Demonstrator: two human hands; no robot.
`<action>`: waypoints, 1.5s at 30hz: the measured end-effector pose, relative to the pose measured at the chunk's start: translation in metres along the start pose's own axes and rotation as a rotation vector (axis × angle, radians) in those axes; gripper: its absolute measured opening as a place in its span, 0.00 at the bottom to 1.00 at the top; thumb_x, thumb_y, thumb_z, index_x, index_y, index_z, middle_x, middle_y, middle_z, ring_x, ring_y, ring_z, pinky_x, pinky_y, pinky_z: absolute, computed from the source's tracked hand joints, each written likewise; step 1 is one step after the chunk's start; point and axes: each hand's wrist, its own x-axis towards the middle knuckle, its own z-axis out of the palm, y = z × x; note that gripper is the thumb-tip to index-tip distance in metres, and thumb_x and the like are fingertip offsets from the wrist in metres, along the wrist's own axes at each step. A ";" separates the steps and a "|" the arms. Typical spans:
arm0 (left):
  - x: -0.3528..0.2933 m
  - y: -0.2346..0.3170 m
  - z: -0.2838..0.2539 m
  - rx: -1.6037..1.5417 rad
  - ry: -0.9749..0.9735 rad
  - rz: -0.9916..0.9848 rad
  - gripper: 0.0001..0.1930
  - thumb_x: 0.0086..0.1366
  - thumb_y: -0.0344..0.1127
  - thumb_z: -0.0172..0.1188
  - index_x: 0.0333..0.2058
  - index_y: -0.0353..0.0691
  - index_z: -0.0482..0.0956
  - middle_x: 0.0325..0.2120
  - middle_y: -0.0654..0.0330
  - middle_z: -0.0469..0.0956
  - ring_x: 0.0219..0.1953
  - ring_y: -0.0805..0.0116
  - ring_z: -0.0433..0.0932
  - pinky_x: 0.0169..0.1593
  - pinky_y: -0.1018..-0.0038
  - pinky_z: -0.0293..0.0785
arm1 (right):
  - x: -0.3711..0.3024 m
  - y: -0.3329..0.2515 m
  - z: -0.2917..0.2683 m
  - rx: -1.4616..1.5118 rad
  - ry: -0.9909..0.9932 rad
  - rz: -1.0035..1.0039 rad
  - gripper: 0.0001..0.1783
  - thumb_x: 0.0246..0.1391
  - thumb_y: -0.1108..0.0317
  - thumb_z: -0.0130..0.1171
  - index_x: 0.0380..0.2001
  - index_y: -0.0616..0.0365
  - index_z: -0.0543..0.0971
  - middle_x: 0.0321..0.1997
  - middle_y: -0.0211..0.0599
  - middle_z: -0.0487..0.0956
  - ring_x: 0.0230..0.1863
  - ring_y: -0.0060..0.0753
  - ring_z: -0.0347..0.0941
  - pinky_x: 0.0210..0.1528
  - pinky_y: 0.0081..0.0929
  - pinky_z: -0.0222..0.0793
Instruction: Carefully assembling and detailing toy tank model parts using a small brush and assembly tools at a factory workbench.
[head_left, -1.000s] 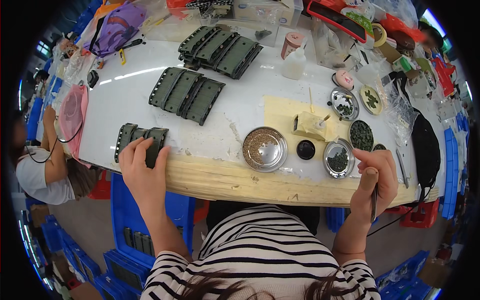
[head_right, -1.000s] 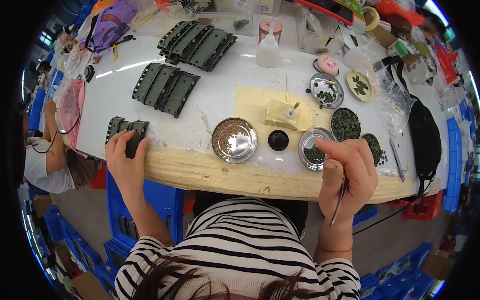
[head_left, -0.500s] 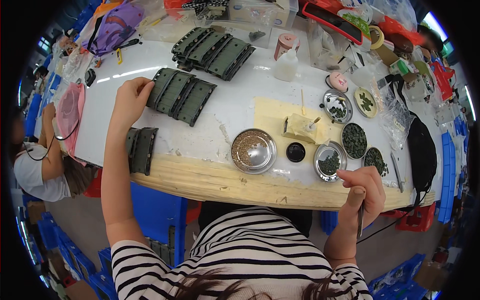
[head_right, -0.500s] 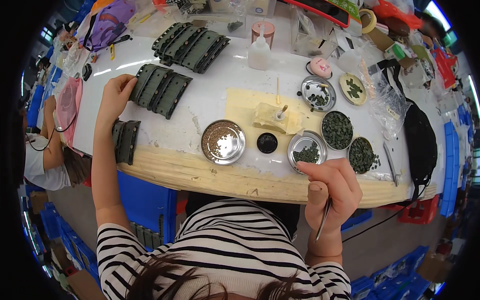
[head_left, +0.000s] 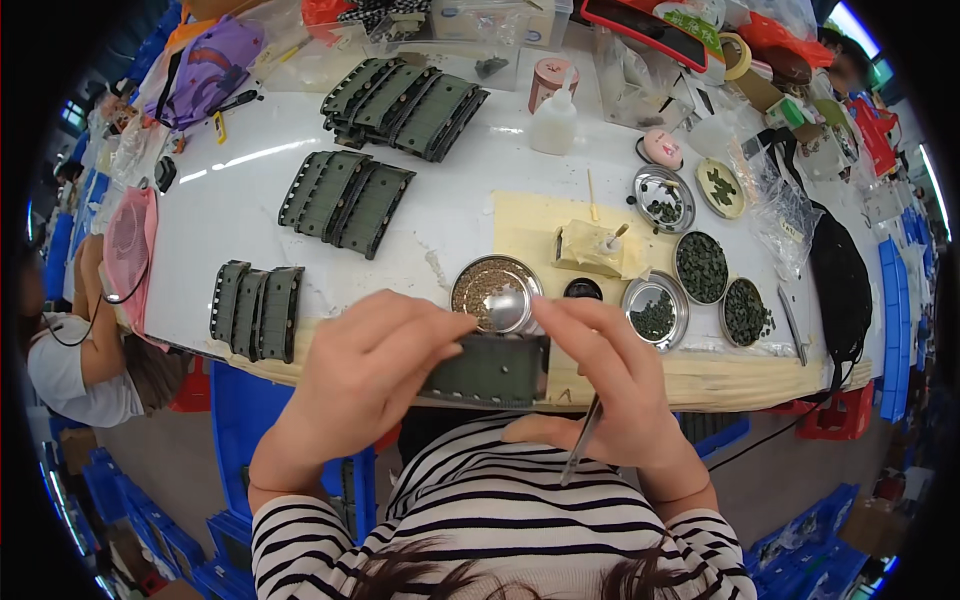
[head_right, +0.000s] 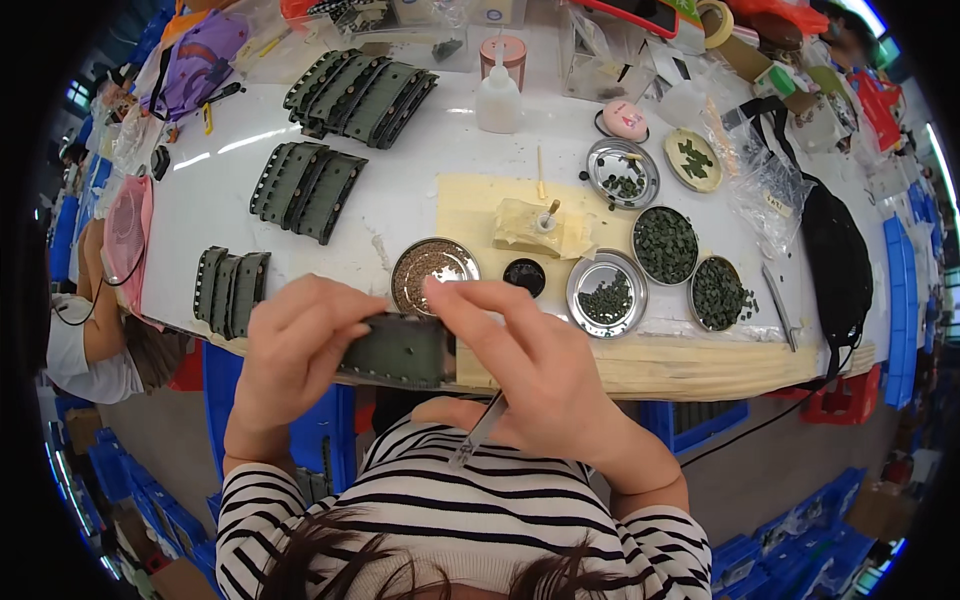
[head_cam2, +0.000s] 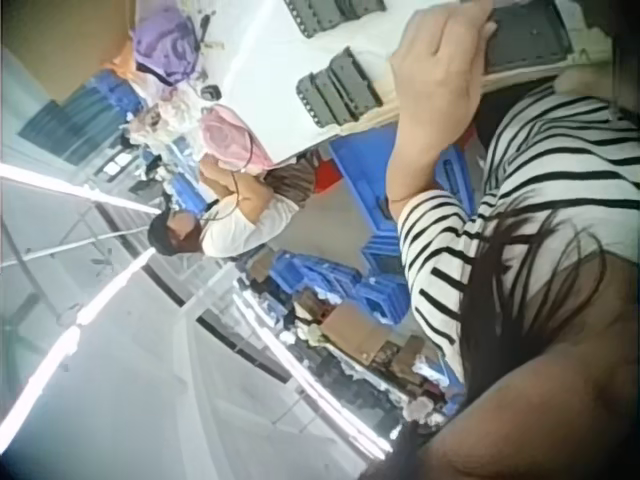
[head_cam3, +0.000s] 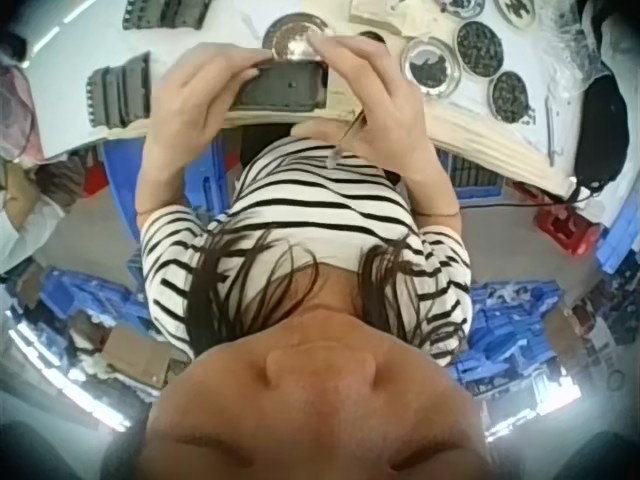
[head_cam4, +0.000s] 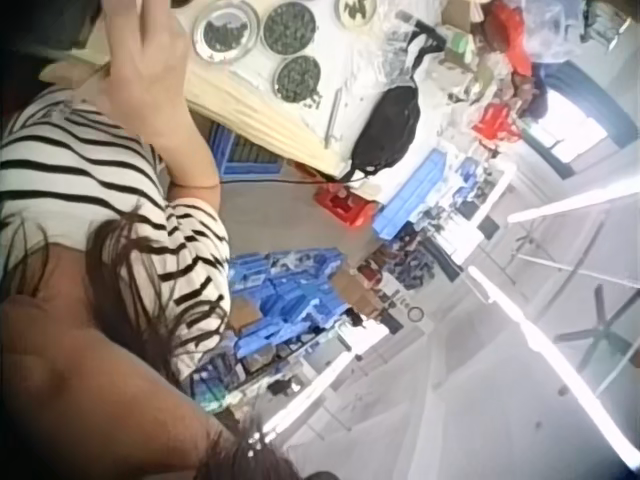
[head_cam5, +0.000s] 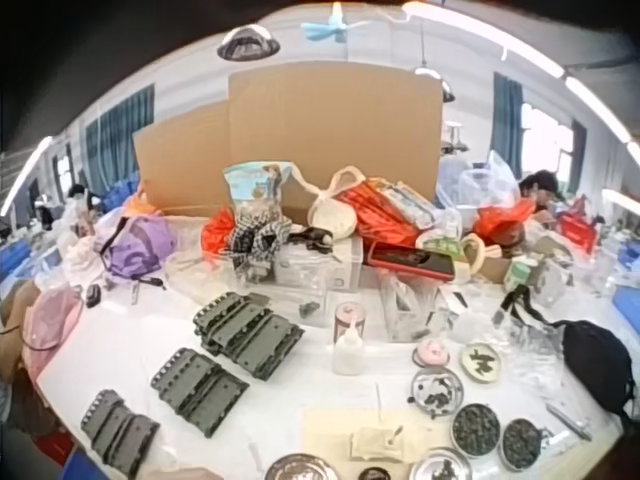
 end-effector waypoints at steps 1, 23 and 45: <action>-0.001 0.007 0.007 -0.037 -0.017 0.015 0.10 0.51 0.21 0.60 0.34 0.33 0.80 0.26 0.54 0.77 0.29 0.59 0.76 0.32 0.70 0.71 | -0.001 0.000 0.001 0.011 -0.045 -0.022 0.39 0.33 0.56 0.74 0.50 0.61 0.74 0.34 0.38 0.77 0.28 0.33 0.74 0.28 0.22 0.67; -0.008 0.021 0.086 -1.701 0.228 -0.699 0.19 0.66 0.29 0.52 0.54 0.36 0.62 0.44 0.48 0.75 0.49 0.53 0.76 0.56 0.56 0.71 | -0.052 0.041 -0.082 0.020 0.202 0.502 0.35 0.66 0.46 0.34 0.30 0.66 0.81 0.27 0.37 0.76 0.24 0.24 0.68 0.29 0.19 0.64; -0.006 0.021 0.089 -1.327 0.076 -0.542 0.08 0.68 0.26 0.49 0.42 0.29 0.72 0.48 0.54 0.69 0.47 0.64 0.77 0.52 0.71 0.73 | -0.038 0.068 -0.068 -0.172 0.099 0.374 0.05 0.53 0.73 0.60 0.32 0.63 0.79 0.27 0.39 0.77 0.27 0.33 0.72 0.30 0.24 0.67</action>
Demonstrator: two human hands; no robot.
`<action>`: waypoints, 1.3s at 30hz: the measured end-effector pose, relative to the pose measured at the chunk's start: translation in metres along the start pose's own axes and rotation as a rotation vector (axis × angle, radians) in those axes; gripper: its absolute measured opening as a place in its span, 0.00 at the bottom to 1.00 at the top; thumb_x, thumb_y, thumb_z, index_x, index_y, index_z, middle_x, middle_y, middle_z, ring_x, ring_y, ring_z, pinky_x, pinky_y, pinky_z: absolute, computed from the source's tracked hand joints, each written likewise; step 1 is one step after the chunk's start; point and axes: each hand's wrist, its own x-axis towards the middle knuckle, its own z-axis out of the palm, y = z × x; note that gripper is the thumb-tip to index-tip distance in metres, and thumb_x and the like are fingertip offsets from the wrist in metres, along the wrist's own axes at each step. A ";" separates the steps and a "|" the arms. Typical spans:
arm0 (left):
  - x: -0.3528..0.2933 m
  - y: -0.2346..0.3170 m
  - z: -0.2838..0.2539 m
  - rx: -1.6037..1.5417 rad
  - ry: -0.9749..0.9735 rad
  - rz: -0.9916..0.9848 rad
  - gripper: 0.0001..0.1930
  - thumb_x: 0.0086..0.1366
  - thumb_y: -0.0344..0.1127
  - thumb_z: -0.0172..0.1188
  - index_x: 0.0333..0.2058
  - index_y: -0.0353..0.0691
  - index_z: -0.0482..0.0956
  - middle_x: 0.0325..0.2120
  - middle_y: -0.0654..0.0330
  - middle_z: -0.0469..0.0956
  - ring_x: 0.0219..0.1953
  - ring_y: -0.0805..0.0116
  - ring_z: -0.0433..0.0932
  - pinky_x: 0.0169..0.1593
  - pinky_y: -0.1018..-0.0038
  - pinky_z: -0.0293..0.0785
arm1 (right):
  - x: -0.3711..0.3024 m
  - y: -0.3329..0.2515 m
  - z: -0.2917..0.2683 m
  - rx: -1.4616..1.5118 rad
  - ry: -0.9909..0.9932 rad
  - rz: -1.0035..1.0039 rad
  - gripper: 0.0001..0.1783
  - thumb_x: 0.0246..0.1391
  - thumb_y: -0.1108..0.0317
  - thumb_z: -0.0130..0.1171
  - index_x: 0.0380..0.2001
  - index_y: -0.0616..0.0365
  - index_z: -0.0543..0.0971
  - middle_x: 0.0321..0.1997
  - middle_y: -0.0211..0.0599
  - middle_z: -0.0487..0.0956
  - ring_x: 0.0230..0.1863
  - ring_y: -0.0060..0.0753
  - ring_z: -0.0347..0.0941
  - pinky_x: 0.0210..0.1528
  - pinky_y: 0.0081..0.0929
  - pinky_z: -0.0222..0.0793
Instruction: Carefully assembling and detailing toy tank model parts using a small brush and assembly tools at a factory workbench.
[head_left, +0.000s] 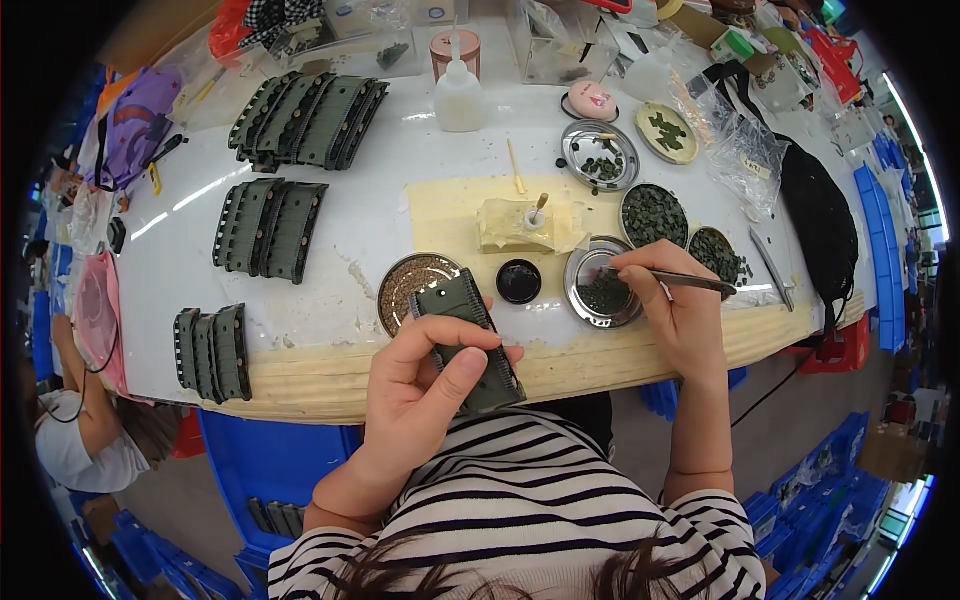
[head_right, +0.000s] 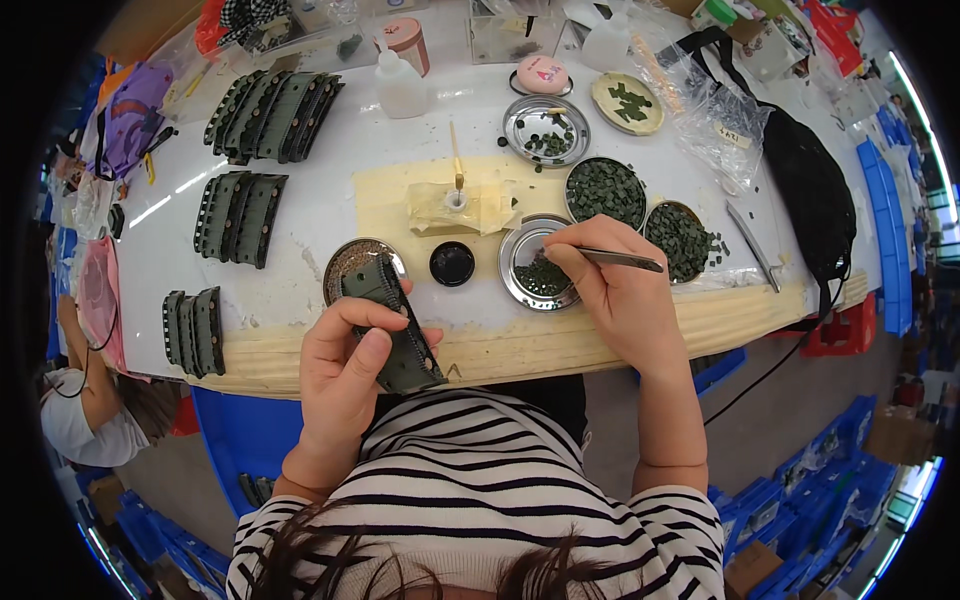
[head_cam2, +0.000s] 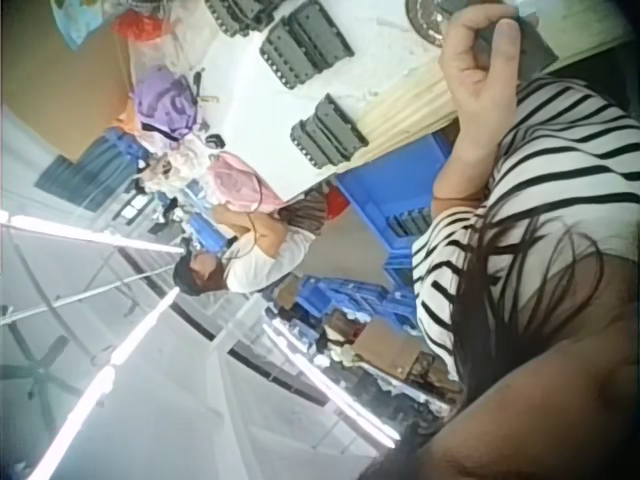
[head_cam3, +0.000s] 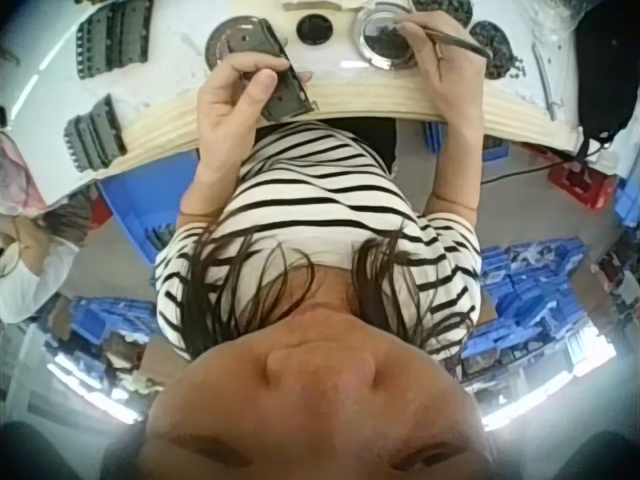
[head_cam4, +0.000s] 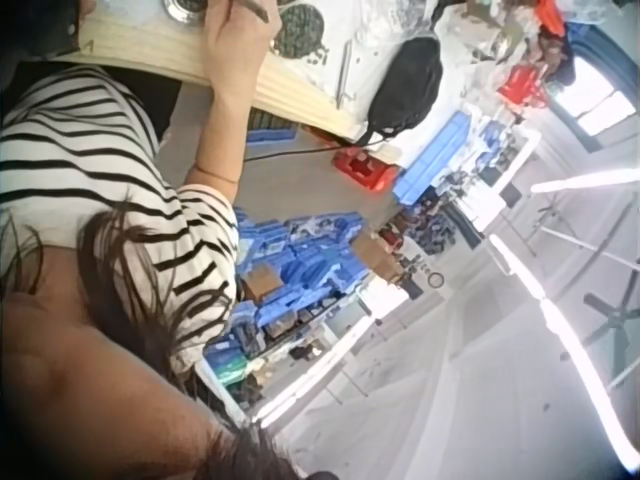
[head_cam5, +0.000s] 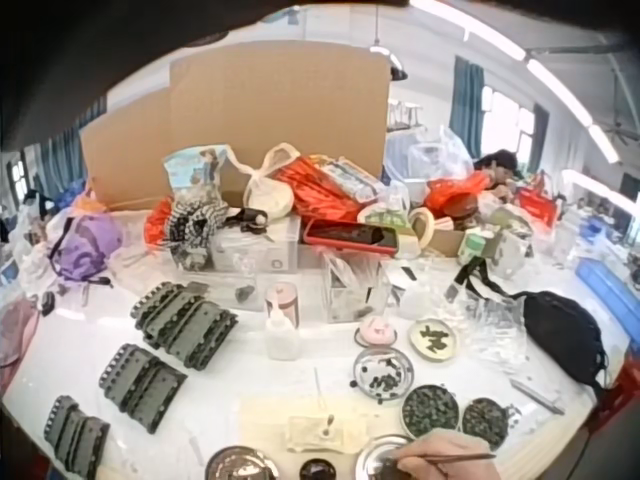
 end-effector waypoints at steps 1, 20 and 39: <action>0.001 0.000 -0.001 0.023 -0.007 -0.008 0.07 0.68 0.27 0.50 0.41 0.29 0.72 0.47 0.54 0.69 0.47 0.64 0.77 0.52 0.71 0.73 | 0.000 0.000 0.000 0.009 0.006 0.005 0.05 0.53 0.73 0.60 0.32 0.63 0.79 0.27 0.39 0.77 0.27 0.33 0.72 0.30 0.24 0.67; 0.001 -0.003 -0.002 -0.009 -0.007 -0.043 0.06 0.69 0.29 0.50 0.36 0.31 0.71 0.40 0.59 0.70 0.45 0.65 0.78 0.50 0.72 0.74 | 0.001 -0.006 -0.002 -0.028 -0.032 -0.043 0.06 0.52 0.71 0.61 0.32 0.63 0.79 0.26 0.38 0.76 0.25 0.33 0.70 0.29 0.26 0.65; 0.009 -0.004 0.003 -0.279 -0.184 -0.238 0.15 0.74 0.41 0.40 0.36 0.35 0.69 0.37 0.55 0.75 0.39 0.71 0.77 0.43 0.76 0.75 | 0.006 -0.046 0.025 0.574 -0.233 -0.149 0.09 0.55 0.69 0.57 0.36 0.62 0.81 0.29 0.35 0.79 0.30 0.28 0.72 0.35 0.23 0.65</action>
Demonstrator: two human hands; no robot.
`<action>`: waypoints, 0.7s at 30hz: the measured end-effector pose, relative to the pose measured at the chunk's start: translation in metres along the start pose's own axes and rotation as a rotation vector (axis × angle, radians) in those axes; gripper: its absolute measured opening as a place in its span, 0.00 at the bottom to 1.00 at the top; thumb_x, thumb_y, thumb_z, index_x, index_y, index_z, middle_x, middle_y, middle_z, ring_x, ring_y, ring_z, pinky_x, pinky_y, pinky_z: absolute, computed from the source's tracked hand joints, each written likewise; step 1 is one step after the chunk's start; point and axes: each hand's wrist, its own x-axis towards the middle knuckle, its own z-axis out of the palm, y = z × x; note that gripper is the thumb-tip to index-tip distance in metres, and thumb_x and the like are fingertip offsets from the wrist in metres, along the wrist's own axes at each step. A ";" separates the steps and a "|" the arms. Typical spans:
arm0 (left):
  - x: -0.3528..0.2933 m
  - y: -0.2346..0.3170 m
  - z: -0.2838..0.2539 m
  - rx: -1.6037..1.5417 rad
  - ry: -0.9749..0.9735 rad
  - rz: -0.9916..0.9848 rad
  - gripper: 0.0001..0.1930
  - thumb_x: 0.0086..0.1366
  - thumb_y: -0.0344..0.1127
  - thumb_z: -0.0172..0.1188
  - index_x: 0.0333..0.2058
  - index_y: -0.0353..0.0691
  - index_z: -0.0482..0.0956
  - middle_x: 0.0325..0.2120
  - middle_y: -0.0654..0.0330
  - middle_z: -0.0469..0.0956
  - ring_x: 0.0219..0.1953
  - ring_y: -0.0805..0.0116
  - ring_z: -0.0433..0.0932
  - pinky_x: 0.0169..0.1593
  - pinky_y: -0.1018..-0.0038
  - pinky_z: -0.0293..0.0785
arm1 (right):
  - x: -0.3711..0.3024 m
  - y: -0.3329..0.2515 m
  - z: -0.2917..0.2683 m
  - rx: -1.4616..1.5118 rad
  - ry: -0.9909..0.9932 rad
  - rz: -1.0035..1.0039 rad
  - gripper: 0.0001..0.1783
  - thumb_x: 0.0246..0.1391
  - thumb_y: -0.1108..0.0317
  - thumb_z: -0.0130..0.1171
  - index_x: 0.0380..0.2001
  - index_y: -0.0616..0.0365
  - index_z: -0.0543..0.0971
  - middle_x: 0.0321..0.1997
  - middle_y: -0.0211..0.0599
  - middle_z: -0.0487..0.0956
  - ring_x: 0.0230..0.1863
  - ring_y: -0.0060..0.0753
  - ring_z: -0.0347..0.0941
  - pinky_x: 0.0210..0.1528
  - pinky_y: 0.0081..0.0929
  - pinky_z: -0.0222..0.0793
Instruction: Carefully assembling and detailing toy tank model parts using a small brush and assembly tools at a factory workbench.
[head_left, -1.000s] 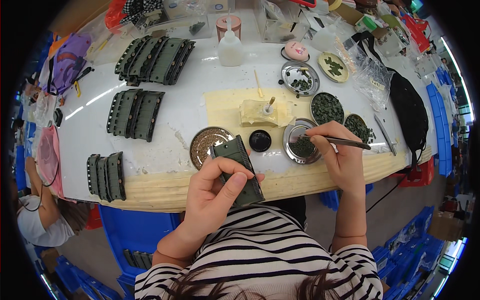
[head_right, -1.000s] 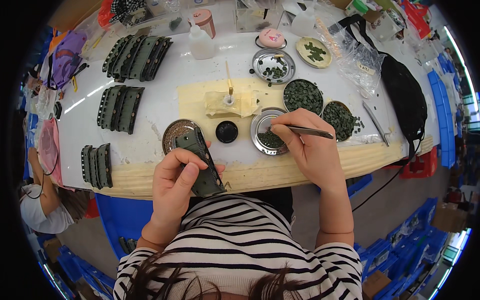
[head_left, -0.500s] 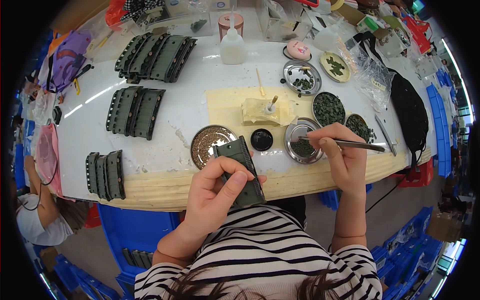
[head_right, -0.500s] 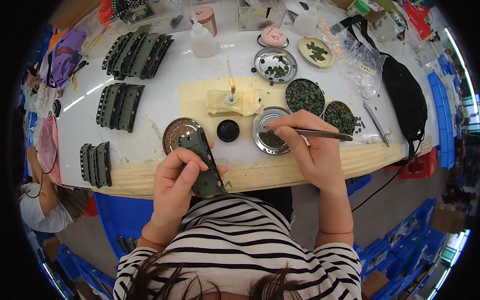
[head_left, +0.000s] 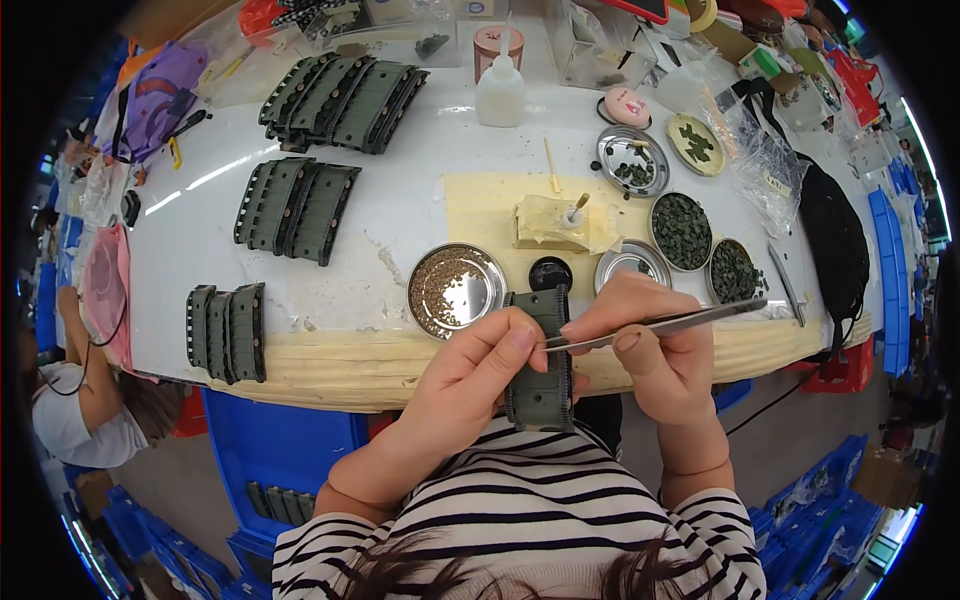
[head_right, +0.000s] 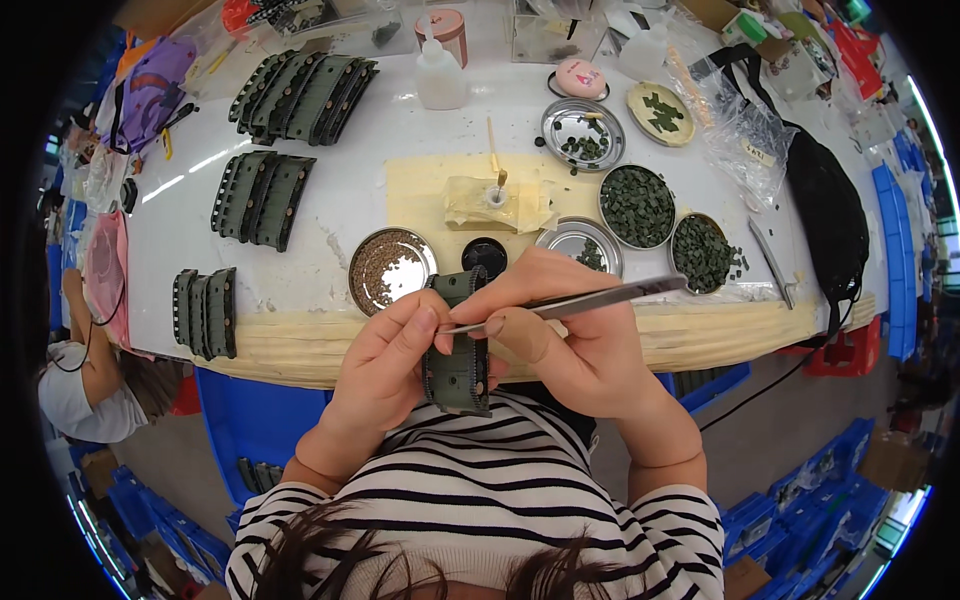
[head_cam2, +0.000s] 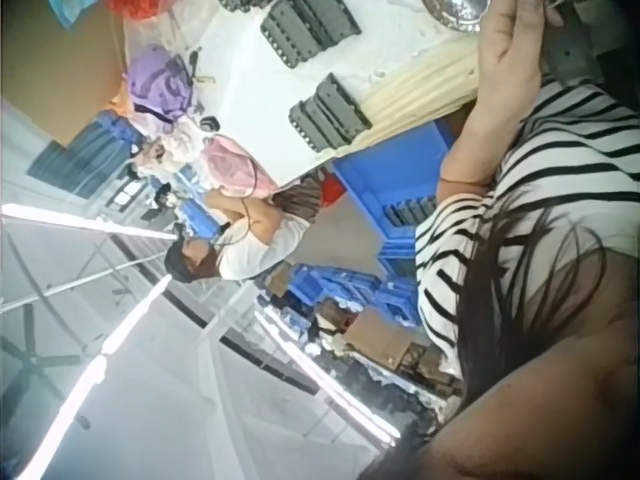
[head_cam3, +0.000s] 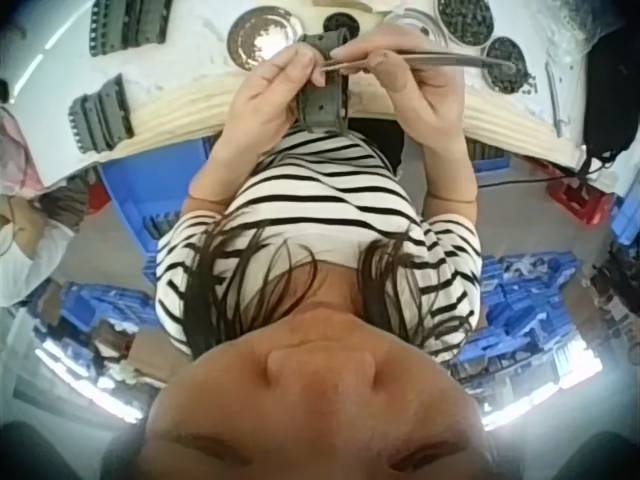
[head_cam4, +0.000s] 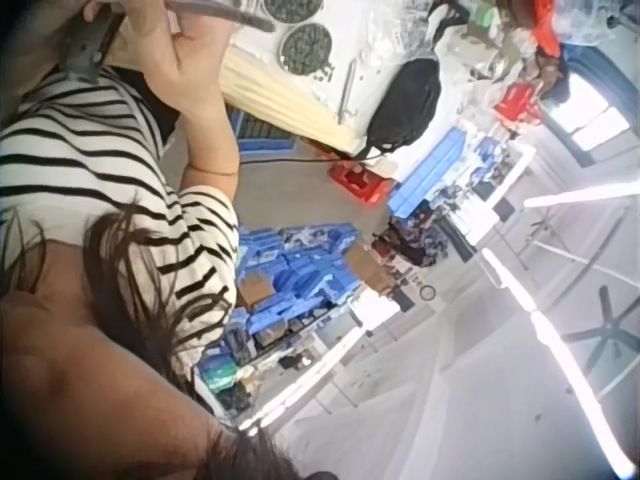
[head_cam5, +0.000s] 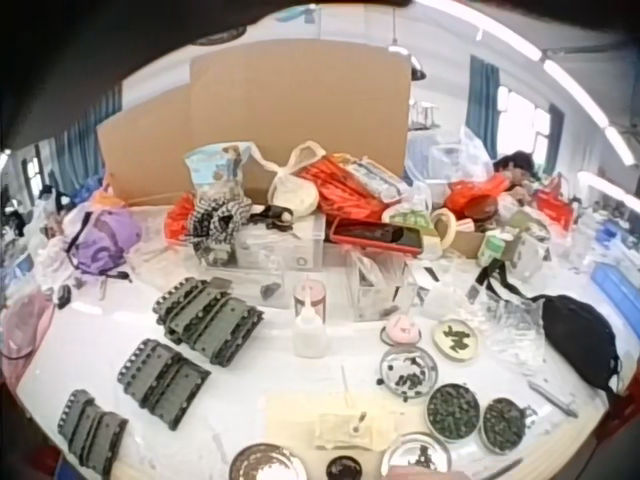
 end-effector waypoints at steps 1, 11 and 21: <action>0.000 0.000 0.000 0.013 0.005 0.014 0.15 0.73 0.41 0.41 0.36 0.35 0.69 0.36 0.56 0.75 0.39 0.73 0.77 0.43 0.77 0.75 | 0.000 -0.002 0.001 -0.076 0.020 -0.081 0.10 0.53 0.68 0.58 0.36 0.61 0.81 0.29 0.35 0.79 0.30 0.29 0.72 0.35 0.24 0.65; 0.002 -0.004 0.002 0.101 0.170 0.153 0.14 0.73 0.39 0.44 0.34 0.37 0.72 0.31 0.66 0.73 0.35 0.82 0.68 0.42 0.83 0.66 | -0.013 -0.011 0.023 -0.592 -0.010 -0.490 0.16 0.39 0.71 0.63 0.36 0.61 0.82 0.40 0.43 0.77 0.36 0.38 0.79 0.35 0.27 0.78; 0.001 -0.006 0.000 0.152 0.169 0.167 0.14 0.73 0.40 0.44 0.33 0.37 0.73 0.29 0.67 0.73 0.34 0.82 0.68 0.42 0.83 0.65 | -0.008 -0.011 0.025 -0.608 -0.028 -0.498 0.17 0.42 0.64 0.64 0.35 0.62 0.81 0.37 0.40 0.77 0.37 0.40 0.79 0.36 0.28 0.79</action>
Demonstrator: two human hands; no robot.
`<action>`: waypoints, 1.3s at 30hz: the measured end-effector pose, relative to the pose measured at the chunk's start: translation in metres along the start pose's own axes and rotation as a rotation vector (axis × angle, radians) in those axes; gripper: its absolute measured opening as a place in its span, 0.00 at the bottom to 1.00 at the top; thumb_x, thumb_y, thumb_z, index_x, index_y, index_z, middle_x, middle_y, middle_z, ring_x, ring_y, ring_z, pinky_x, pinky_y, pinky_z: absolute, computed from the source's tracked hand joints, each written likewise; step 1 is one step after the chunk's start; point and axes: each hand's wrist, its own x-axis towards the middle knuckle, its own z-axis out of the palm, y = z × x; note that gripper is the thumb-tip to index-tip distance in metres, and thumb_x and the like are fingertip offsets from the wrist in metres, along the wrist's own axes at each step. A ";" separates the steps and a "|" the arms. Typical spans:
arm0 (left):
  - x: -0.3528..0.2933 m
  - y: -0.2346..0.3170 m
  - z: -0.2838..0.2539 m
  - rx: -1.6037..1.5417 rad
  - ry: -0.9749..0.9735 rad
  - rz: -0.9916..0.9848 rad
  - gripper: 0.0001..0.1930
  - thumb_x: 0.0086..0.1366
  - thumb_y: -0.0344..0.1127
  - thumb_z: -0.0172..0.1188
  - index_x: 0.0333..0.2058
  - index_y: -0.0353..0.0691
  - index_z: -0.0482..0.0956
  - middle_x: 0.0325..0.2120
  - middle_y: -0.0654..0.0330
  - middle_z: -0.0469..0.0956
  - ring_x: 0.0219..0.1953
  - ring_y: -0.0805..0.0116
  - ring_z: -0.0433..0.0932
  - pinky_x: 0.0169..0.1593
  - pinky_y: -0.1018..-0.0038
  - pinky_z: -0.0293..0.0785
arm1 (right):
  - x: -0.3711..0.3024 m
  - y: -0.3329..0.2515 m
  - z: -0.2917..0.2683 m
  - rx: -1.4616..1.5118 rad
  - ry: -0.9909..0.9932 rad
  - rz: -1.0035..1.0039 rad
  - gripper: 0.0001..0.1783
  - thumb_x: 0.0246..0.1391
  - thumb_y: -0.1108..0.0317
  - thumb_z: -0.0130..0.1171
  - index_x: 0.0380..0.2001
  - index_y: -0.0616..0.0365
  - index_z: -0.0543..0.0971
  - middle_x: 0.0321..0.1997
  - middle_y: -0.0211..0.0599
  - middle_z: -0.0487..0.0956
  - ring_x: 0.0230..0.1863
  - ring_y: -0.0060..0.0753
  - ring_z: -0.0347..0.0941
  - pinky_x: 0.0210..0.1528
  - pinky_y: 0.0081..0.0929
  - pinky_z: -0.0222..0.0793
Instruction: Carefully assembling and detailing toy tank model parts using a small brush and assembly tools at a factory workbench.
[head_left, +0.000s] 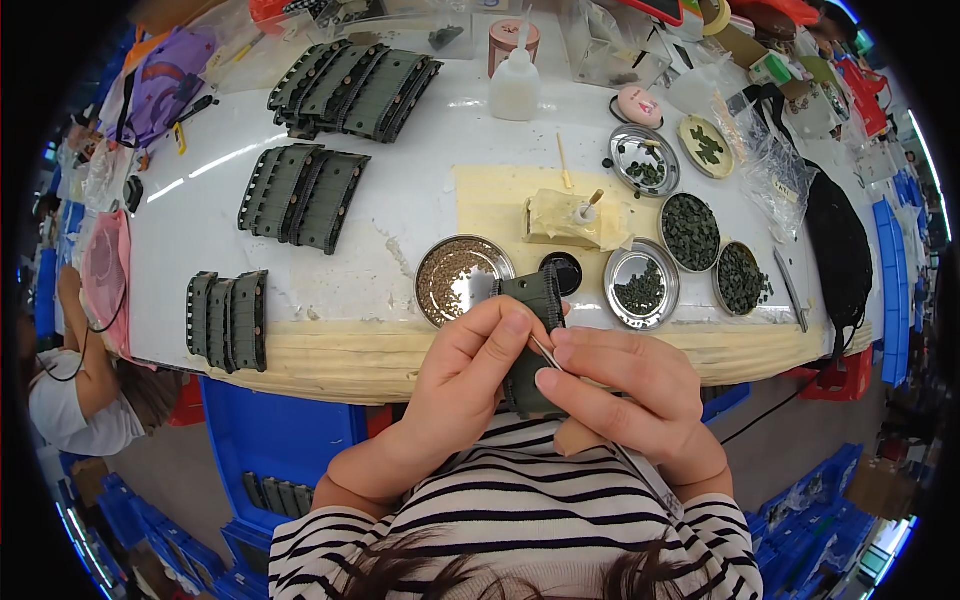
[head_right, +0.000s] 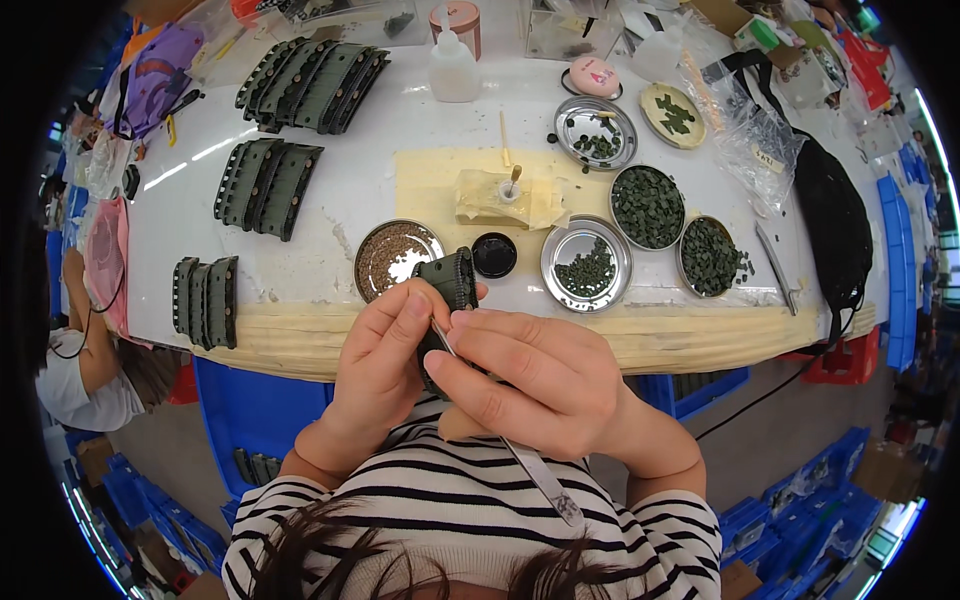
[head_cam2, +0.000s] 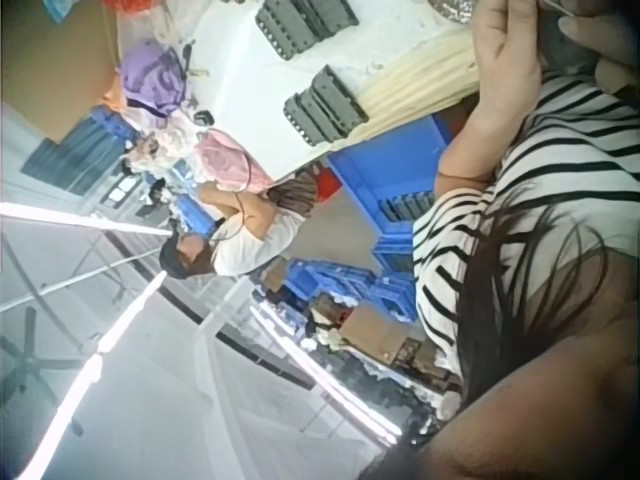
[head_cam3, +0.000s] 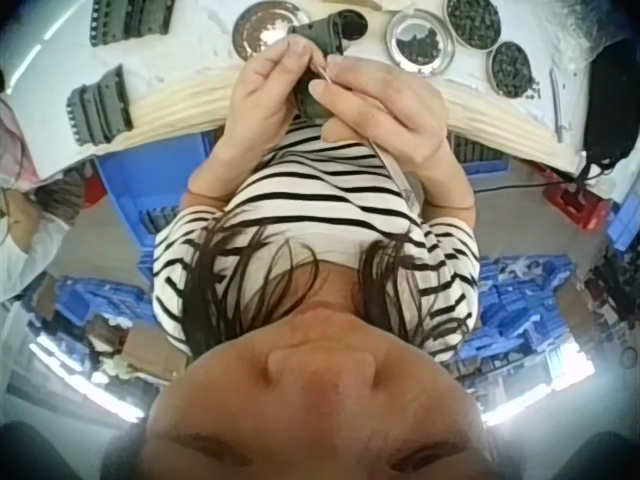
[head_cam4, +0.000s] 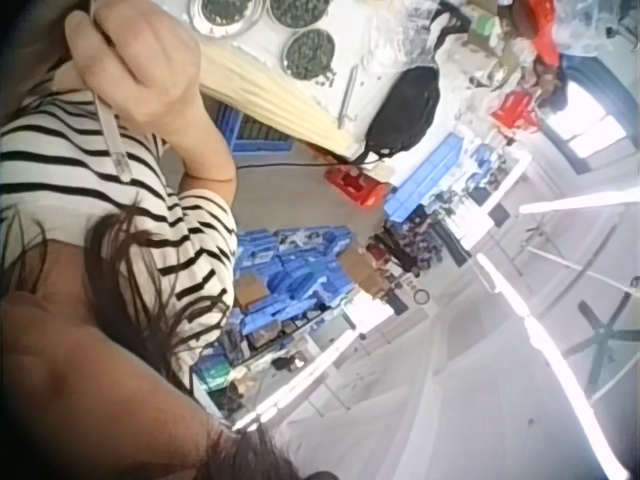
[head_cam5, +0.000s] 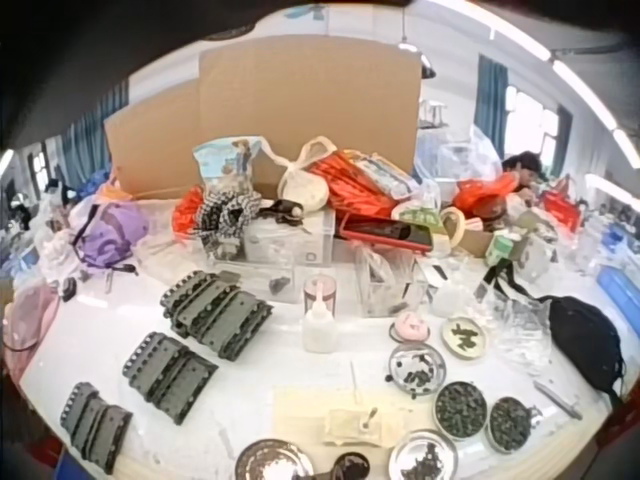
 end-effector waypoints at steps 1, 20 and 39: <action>0.000 0.000 0.000 0.006 0.005 0.005 0.14 0.73 0.40 0.44 0.33 0.37 0.73 0.29 0.67 0.73 0.34 0.82 0.68 0.42 0.83 0.65 | 0.000 0.000 0.000 0.004 0.000 0.003 0.17 0.42 0.64 0.64 0.36 0.62 0.81 0.37 0.40 0.77 0.37 0.40 0.79 0.36 0.28 0.79; -0.001 0.001 -0.005 0.104 -0.023 -0.021 0.15 0.73 0.40 0.43 0.33 0.35 0.71 0.46 0.51 0.74 0.48 0.70 0.71 0.54 0.73 0.65 | -0.001 0.001 -0.008 0.219 -0.022 0.273 0.14 0.46 0.68 0.64 0.37 0.63 0.81 0.37 0.43 0.80 0.34 0.36 0.78 0.34 0.26 0.75; -0.009 0.021 -0.015 -0.270 0.185 0.116 0.34 0.63 0.20 0.50 0.65 0.43 0.48 0.56 0.54 0.66 0.53 0.58 0.73 0.53 0.59 0.75 | -0.015 0.031 0.012 0.134 0.217 0.666 0.07 0.57 0.72 0.55 0.32 0.62 0.81 0.28 0.35 0.79 0.28 0.31 0.68 0.33 0.25 0.62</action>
